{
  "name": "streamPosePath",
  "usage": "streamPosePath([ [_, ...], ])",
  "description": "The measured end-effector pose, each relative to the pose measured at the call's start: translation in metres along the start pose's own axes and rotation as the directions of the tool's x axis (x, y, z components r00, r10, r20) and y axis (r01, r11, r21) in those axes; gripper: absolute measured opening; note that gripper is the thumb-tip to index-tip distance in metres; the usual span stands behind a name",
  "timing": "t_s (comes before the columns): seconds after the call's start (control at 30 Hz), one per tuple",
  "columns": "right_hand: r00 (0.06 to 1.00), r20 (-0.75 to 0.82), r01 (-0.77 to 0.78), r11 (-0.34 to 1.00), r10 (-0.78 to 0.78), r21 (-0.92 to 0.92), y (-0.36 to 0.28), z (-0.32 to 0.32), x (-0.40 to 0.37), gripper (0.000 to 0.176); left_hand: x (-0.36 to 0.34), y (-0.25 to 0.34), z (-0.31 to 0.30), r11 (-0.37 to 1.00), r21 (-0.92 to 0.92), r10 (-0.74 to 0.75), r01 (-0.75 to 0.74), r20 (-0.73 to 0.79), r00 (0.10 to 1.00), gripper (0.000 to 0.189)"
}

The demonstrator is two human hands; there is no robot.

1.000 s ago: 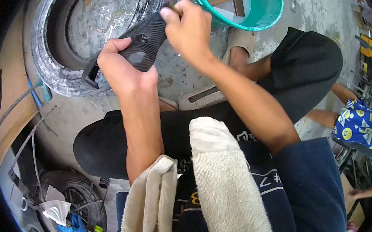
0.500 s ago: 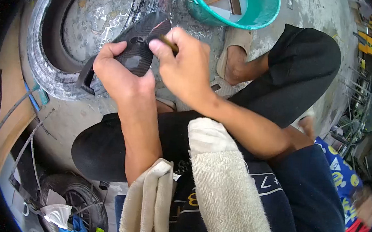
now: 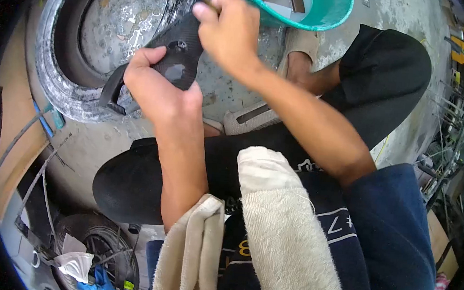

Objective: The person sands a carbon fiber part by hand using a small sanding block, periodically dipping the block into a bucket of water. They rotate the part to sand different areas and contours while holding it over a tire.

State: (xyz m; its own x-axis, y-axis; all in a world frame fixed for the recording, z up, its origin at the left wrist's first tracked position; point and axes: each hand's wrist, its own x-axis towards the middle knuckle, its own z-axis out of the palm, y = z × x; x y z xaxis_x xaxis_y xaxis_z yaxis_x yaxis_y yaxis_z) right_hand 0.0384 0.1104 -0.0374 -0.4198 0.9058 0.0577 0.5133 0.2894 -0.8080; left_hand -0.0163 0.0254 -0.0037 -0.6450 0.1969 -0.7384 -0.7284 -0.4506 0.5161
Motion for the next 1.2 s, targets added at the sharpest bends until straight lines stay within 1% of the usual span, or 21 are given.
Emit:
streamPosePath([
  [0.13, 0.995, 0.086, -0.060, 0.997, 0.055, 0.055, -0.015, -0.020, -0.046, 0.024, 0.002, 0.005, 0.001, 0.997, -0.050, -0.059, 0.060, 0.017, 0.998, 0.006],
  [0.2, 0.989, 0.000, 0.149, 0.989, -0.149, 0.008, 0.003, -0.008, -0.027, 0.024, 0.001, 0.007, 0.001, 0.998, -0.039, -0.054, 0.055, 0.046, 0.997, 0.007],
  [0.23, 0.984, 0.019, 0.179, 0.981, -0.179, -0.068, 0.013, -0.002, -0.002, 0.029, 0.007, 0.004, -0.002, 0.999, -0.030, -0.034, 0.036, 0.060, 0.998, 0.007],
  [0.27, 0.997, 0.074, 0.015, 0.991, -0.005, -0.136, 0.014, 0.001, 0.017, 0.028, 0.006, 0.002, -0.002, 0.999, -0.030, -0.028, 0.031, 0.073, 0.997, 0.007],
  [0.33, 0.962, 0.048, 0.268, 0.963, -0.270, 0.039, 0.027, 0.004, 0.003, 0.025, 0.003, -0.001, 0.001, 0.999, -0.033, -0.023, 0.022, -0.022, 0.999, 0.007],
  [0.4, 0.967, 0.055, 0.242, 0.965, -0.249, 0.101, 0.018, -0.007, -0.039, 0.022, 0.001, 0.003, -0.002, 1.000, 0.006, -0.011, 0.011, -0.038, 0.999, 0.008],
  [0.47, 0.973, 0.072, 0.204, 0.965, -0.218, 0.167, 0.016, -0.009, -0.048, 0.020, 0.000, 0.008, 0.000, 0.993, -0.056, -0.106, 0.106, 0.009, 0.994, 0.010],
  [0.53, 0.940, 0.025, 0.342, 0.939, -0.341, -0.039, 0.032, 0.001, -0.017, 0.018, 0.000, 0.004, 0.001, 0.996, -0.054, -0.062, 0.064, 0.023, 0.998, 0.010],
  [0.57, 0.974, 0.094, 0.213, 0.976, -0.207, -0.054, 0.041, 0.008, 0.008, 0.018, -0.001, 0.002, 0.001, 0.998, -0.062, -0.014, 0.017, 0.041, 0.999, 0.010],
  [0.67, 0.967, 0.007, 0.254, 0.965, -0.254, -0.066, 0.028, 0.007, -0.011, 0.017, -0.004, 0.001, 0.001, 0.999, 0.030, 0.032, -0.032, 0.013, 0.999, 0.010],
  [0.7, 0.970, -0.007, 0.242, 0.969, -0.242, 0.048, 0.024, 0.001, -0.031, 0.014, -0.003, 0.004, 0.003, 0.999, -0.036, -0.034, 0.034, 0.003, 0.999, 0.010],
  [0.73, 0.985, 0.031, 0.167, 0.980, -0.171, 0.105, 0.017, -0.007, -0.051, 0.012, 0.000, 0.005, 0.003, 0.998, -0.045, -0.032, 0.032, -0.004, 0.999, 0.010],
  [0.8, 0.952, 0.016, 0.302, 0.949, -0.305, 0.089, 0.026, -0.007, -0.045, 0.014, 0.004, 0.006, -0.003, 0.994, -0.038, -0.102, 0.103, 0.022, 0.995, 0.010],
  [0.87, 0.953, 0.097, 0.296, 0.948, -0.286, -0.114, 0.034, 0.000, -0.004, 0.016, -0.001, 0.008, 0.002, 0.988, -0.055, -0.147, 0.147, 0.016, 0.989, 0.010],
  [0.9, 0.986, 0.087, 0.149, 0.987, -0.144, -0.054, 0.032, 0.010, 0.011, 0.018, -0.002, 0.005, 0.001, 0.994, -0.034, -0.101, 0.101, 0.012, 0.995, 0.009],
  [0.93, 0.987, 0.074, 0.148, 0.988, -0.144, -0.051, 0.031, 0.007, 0.004, 0.018, -0.002, 0.003, 0.001, 0.999, -0.018, -0.050, 0.050, 0.017, 0.999, 0.008],
  [1.0, 0.969, -0.020, 0.246, 0.969, -0.246, -0.010, 0.028, 0.001, -0.023, 0.018, 0.000, 0.006, 0.002, 0.999, -0.003, -0.033, 0.033, 0.051, 0.998, 0.006],
  [1.03, 0.932, -0.033, 0.361, 0.927, -0.360, 0.100, 0.023, -0.001, -0.042, 0.015, 0.000, 0.010, 0.002, 0.996, -0.033, -0.079, 0.081, 0.052, 0.996, 0.006],
  [1.13, 0.934, 0.002, 0.358, 0.934, -0.358, 0.018, 0.025, 0.001, -0.037, 0.014, -0.002, 0.011, -0.001, 0.988, -0.029, -0.153, 0.154, 0.047, 0.987, 0.005],
  [1.17, 0.913, -0.038, 0.405, 0.914, -0.405, -0.002, 0.033, 0.008, -0.012, 0.013, -0.001, 0.009, -0.002, 0.993, -0.028, -0.114, 0.115, 0.049, 0.992, 0.005],
  [1.2, 0.969, 0.008, 0.248, 0.969, -0.248, -0.008, 0.034, 0.015, 0.006, 0.014, 0.001, 0.009, 0.000, 0.997, -0.032, -0.069, 0.071, 0.056, 0.996, 0.005],
])
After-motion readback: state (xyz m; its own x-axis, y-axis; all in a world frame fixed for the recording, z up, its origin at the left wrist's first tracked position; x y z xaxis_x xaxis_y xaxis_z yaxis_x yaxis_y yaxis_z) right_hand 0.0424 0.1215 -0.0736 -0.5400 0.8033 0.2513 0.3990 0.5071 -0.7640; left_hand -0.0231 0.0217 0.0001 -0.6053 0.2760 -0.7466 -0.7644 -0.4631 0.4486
